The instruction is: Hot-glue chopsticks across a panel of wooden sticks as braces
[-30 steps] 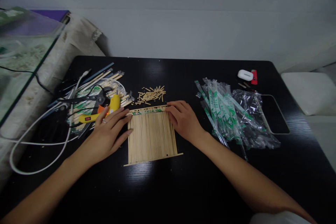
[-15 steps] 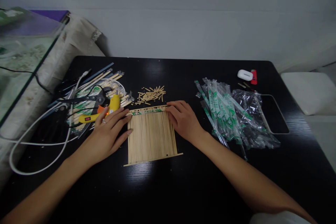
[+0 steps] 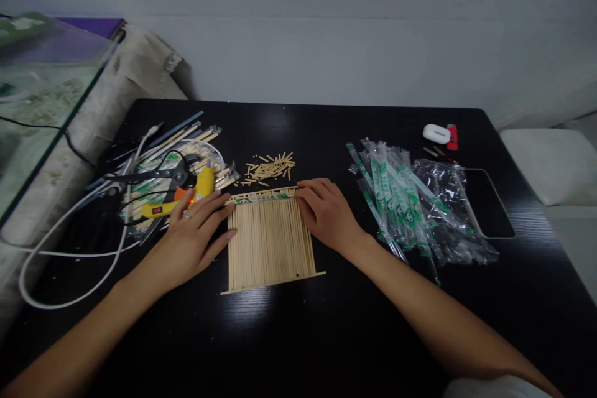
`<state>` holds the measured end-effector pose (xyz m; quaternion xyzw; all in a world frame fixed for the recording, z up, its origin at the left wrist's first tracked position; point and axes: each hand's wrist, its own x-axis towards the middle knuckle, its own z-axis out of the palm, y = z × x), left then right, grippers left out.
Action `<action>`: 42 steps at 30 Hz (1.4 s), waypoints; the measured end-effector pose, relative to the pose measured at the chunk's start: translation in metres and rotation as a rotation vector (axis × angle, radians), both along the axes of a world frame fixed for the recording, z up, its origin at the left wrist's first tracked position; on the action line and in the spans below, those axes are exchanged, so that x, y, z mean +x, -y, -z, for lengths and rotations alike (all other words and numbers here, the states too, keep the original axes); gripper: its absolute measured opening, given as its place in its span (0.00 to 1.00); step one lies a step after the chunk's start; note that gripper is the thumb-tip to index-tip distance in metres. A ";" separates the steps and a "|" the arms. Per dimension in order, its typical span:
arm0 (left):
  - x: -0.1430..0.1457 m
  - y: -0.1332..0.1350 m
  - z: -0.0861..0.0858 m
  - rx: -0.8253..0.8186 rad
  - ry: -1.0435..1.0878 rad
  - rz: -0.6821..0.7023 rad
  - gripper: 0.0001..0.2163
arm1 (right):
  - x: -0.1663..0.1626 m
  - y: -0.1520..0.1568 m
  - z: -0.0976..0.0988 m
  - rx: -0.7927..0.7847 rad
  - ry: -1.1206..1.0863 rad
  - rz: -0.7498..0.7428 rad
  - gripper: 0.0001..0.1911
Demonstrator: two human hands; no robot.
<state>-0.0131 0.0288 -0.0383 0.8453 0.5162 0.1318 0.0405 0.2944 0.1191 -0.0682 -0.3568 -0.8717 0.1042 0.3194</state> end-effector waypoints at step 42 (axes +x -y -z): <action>0.001 -0.001 -0.001 0.041 -0.009 0.008 0.17 | 0.001 -0.001 0.000 -0.046 0.005 -0.009 0.16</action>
